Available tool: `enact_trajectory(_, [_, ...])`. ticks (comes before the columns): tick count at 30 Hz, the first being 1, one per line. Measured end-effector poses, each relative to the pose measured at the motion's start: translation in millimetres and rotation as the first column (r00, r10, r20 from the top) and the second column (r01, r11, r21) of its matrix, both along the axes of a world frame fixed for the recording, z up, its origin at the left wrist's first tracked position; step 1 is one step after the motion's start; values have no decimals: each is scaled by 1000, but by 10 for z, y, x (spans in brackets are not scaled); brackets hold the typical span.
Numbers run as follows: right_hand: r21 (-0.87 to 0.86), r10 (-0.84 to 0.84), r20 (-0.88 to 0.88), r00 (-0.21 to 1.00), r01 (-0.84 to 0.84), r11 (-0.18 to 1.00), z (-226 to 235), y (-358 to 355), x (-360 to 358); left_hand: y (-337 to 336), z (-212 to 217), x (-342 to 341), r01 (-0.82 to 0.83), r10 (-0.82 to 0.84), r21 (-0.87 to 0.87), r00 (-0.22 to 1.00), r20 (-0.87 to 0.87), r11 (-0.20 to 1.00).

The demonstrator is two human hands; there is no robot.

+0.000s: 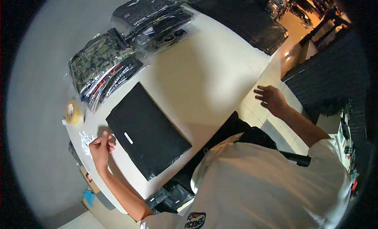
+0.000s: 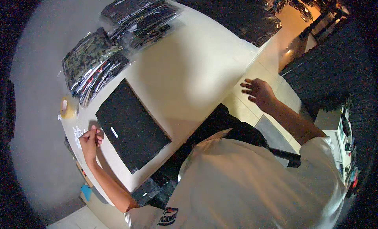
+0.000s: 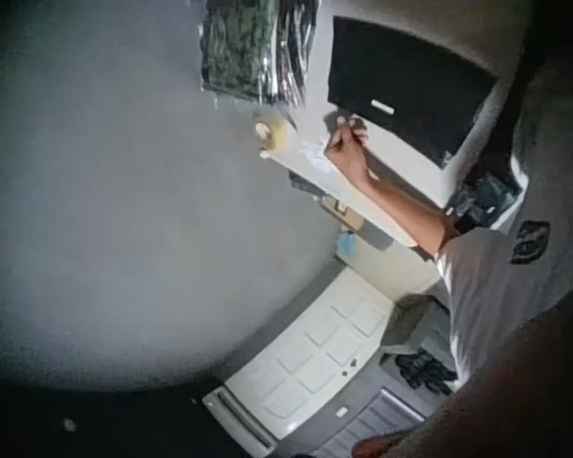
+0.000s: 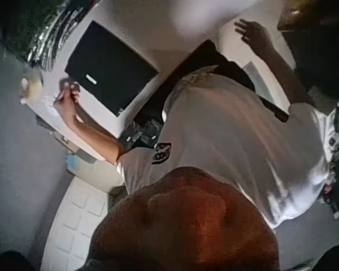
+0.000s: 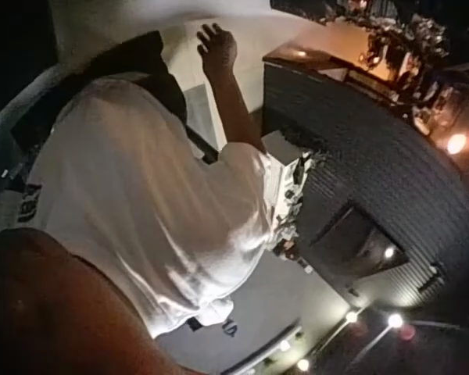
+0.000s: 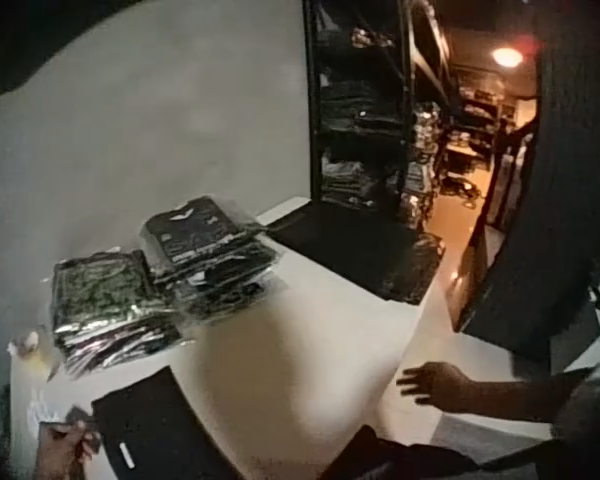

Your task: The recorder is folding shirts and placing them into black mailing bags on a folding table.

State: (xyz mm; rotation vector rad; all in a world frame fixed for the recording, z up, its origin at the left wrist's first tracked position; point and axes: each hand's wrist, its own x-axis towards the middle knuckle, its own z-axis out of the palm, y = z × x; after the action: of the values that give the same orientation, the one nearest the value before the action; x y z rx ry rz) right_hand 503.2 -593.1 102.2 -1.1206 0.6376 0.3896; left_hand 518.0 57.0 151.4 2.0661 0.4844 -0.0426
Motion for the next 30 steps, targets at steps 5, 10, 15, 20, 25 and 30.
enact_trajectory(5, [-62, -253, 63, 966, 256, 965, -24, -15, 107, -49, -80, 16, -20, 20, -7, 999, 36, 1000])
enact_trajectory(10, [-43, -211, 74, 975, 214, 976, 85, 62, 145, -71, -70, 15, -45, 46, -30, 999, 18, 999])
enact_trajectory(15, [-1, -221, 118, 968, 223, 975, 225, 131, 150, -37, -95, 26, -40, 41, -29, 999, 24, 999])
enact_trajectory(20, [-12, -233, 118, 965, 236, 972, 233, 148, 149, -17, -96, 21, -25, 26, -44, 999, 26, 999])
enact_trajectory(25, [7, -229, 118, 966, 230, 973, 220, 178, 152, 1, -100, 15, -6, 7, -50, 1000, 21, 999])
enact_trajectory(30, [16, -233, 110, 966, 232, 973, 126, 117, 175, -45, -84, 15, -31, 31, -62, 999, 8, 998])
